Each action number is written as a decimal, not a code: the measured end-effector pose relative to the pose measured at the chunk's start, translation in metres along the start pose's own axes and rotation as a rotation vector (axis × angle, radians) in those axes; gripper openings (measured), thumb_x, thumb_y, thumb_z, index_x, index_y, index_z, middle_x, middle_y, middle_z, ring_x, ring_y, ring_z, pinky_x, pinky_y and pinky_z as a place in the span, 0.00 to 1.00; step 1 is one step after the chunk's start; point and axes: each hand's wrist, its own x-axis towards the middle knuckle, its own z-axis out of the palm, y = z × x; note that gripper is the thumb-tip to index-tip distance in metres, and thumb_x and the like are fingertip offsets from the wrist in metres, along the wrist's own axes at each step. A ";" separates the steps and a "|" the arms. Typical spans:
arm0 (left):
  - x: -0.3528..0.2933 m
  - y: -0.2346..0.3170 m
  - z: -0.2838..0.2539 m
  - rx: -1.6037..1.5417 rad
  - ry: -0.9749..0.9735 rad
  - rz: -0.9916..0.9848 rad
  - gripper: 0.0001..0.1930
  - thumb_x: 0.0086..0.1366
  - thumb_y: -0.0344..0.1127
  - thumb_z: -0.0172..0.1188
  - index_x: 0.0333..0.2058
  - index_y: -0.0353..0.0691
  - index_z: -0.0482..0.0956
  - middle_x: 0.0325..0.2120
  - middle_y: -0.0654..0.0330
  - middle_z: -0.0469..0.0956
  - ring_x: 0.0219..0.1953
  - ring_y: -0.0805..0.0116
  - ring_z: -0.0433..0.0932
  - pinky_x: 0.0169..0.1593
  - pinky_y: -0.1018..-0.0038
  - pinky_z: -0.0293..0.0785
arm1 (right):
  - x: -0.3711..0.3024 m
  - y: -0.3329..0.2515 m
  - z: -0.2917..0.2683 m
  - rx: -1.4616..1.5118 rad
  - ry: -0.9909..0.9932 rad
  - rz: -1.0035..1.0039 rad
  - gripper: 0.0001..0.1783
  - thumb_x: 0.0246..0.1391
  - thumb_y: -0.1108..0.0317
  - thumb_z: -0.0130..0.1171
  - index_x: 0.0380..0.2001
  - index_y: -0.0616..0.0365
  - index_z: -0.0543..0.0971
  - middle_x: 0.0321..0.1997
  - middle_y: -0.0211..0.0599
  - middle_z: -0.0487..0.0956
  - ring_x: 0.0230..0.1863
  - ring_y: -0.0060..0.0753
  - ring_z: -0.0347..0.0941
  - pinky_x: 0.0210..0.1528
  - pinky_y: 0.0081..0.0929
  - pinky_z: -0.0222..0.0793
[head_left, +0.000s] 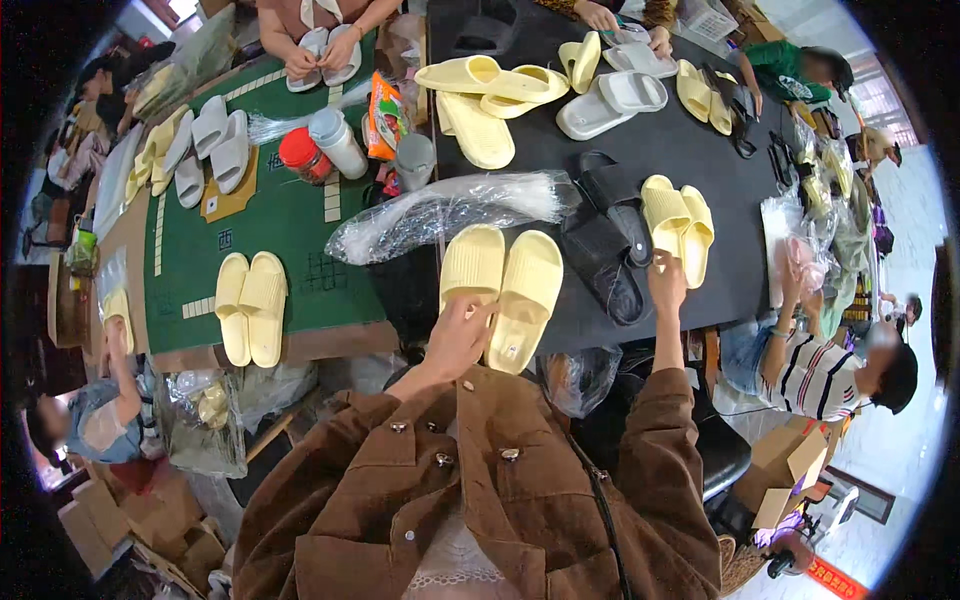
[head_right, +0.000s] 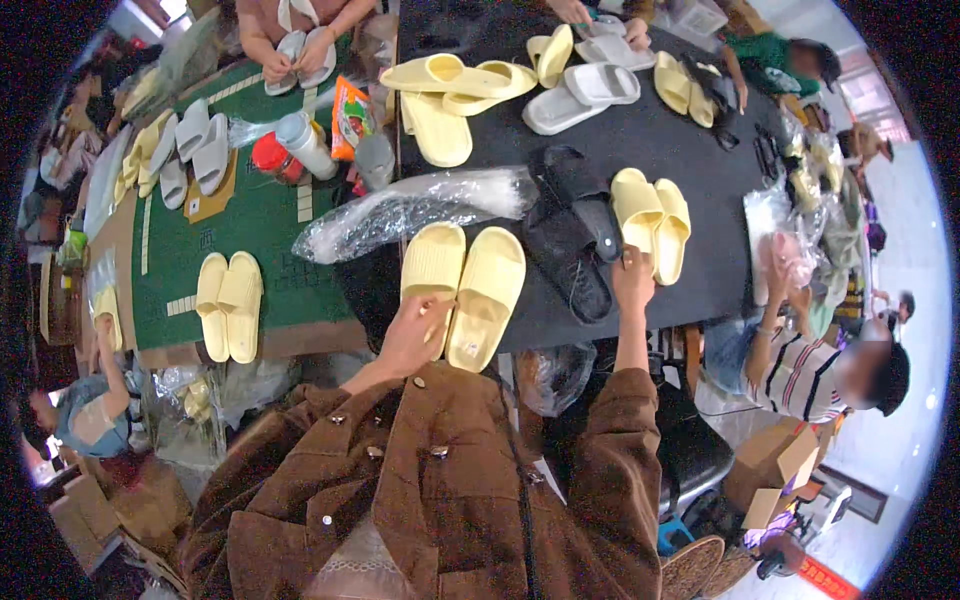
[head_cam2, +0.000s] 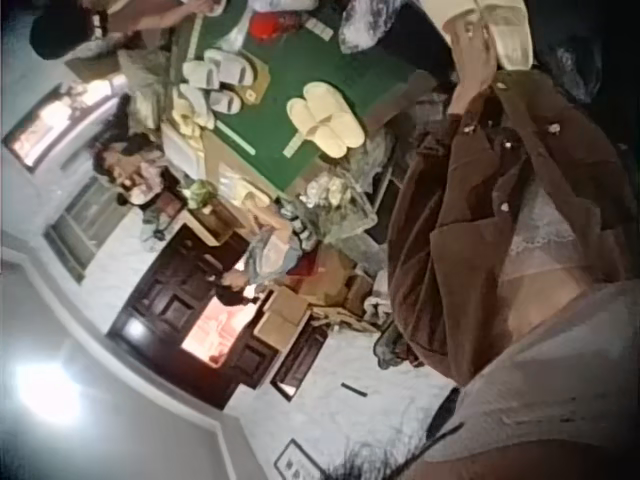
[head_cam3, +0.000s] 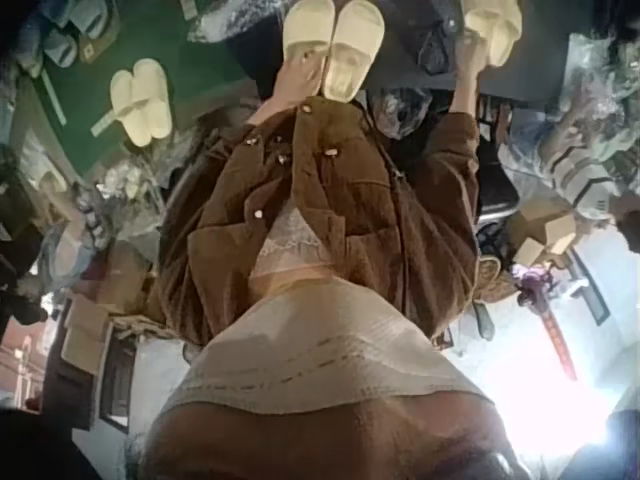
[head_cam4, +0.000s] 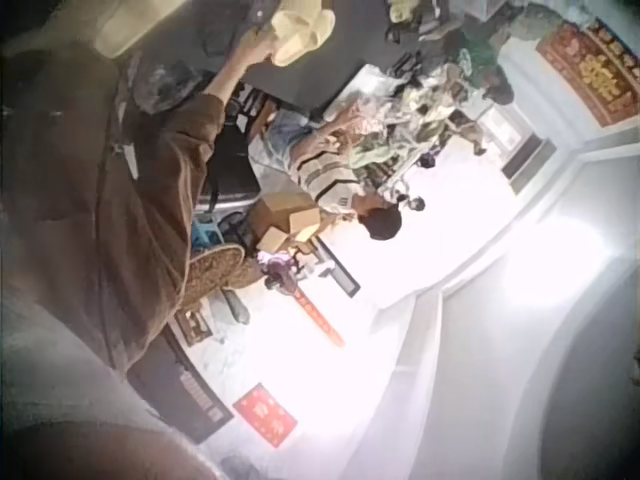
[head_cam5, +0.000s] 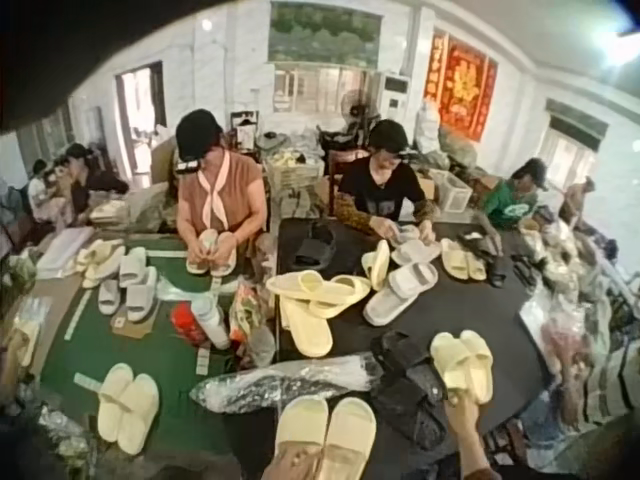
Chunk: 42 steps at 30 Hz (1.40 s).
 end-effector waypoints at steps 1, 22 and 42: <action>-0.006 -0.002 0.000 0.069 -0.062 -0.025 0.26 0.57 0.33 0.58 0.55 0.46 0.68 0.45 0.47 0.65 0.50 0.47 0.64 0.51 0.58 0.64 | 0.000 -0.018 0.007 0.005 -0.073 0.008 0.25 0.47 0.62 0.58 0.52 0.46 0.70 0.50 0.38 0.71 0.44 0.48 0.74 0.45 0.44 0.70; -0.120 -0.076 -0.051 -0.036 0.709 -0.556 0.15 0.60 0.31 0.51 0.44 0.30 0.74 0.41 0.47 0.72 0.44 0.51 0.71 0.49 0.63 0.66 | 0.023 -0.066 0.043 0.073 -0.015 -0.211 0.31 0.40 0.82 0.44 0.48 0.40 0.77 0.48 0.35 0.73 0.50 0.46 0.70 0.48 0.39 0.68; -0.194 -0.371 -0.140 0.493 0.543 -0.815 0.18 0.55 0.33 0.56 0.41 0.27 0.71 0.43 0.36 0.69 0.49 0.38 0.63 0.55 0.52 0.60 | -0.092 -0.109 0.022 0.459 -0.066 -0.199 0.30 0.36 0.85 0.50 0.50 0.69 0.70 0.52 0.54 0.69 0.56 0.54 0.64 0.59 0.37 0.60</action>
